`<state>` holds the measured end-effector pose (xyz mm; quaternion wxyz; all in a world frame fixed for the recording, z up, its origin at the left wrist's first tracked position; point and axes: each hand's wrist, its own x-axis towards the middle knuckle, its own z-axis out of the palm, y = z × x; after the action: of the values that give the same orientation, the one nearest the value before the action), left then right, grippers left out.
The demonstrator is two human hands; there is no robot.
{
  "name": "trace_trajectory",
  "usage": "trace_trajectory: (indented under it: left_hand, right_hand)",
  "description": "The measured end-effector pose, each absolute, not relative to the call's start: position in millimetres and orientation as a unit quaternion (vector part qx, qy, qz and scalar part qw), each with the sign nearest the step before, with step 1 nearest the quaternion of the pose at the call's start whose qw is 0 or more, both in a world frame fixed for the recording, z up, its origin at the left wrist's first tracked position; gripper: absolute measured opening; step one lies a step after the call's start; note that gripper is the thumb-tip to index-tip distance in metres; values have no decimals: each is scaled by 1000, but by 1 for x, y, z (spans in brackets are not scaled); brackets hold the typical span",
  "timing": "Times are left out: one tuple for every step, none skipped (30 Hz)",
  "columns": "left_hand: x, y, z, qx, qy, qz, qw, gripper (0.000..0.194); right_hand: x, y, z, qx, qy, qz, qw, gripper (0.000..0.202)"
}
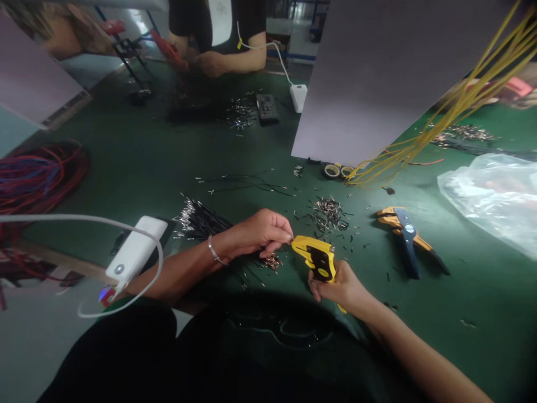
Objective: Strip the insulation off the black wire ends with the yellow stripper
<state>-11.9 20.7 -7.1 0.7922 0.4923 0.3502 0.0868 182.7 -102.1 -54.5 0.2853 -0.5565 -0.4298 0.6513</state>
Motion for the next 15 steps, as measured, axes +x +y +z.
trace_trajectory:
  left_hand:
    - [-12,21,-8,494,354,88,789,5]
    - [-11,21,-8,497,359,90,785,5]
    - [-11,21,-8,499,366,93,780,5]
    - [-10,20,-9,500,374,97,775,6]
    - [-9,20,-9,501,382,101,770,6]
    - [-9,20,-8,503,386,103,766,7]
    - [-8,20,-8,505,387,103,765,8]
    - [-8,20,-7,506,387,100,764,9]
    - [-7,20,-7,507,385,97,765,9]
    - [-7,20,-6,508,384,95,765,9]
    - [-7,20,-4,508,385,96,764,9]
    - [-8,20,-4,509,387,96,763,9]
    - [-8,20,-3,511,387,96,762,8]
    - [-8,20,-2,512,386,98,761,8]
    - [-9,21,-2,514,384,101,760,8]
  right_hand:
    - [182,-102,-54,-562,-431,648,280,12]
    - [182,-101,-54,-569,-431,644,274,11]
    - [182,-101,-54,-579,-429,639,271,10]
    - [182,-100,-54,-589,-426,632,269,9]
    - [182,-100,-54,-596,-426,626,268,8]
    - [183,-99,-54,-595,-429,624,269,8]
    - [183,-99,-54,-587,-435,627,271,9]
    - [183,-99,-53,-574,-443,632,274,11]
    - [184,-98,-52,-560,-449,639,276,14]
    - [184,-98,-51,-546,-451,648,279,17]
    - [185,-98,-50,-533,-450,657,286,18]
    - [187,-97,-49,-520,-445,665,299,19]
    - [189,-97,-48,-506,-438,671,320,19]
    - [191,-97,-49,-490,-430,676,343,19]
    - [193,-97,-49,-474,-423,680,368,21]
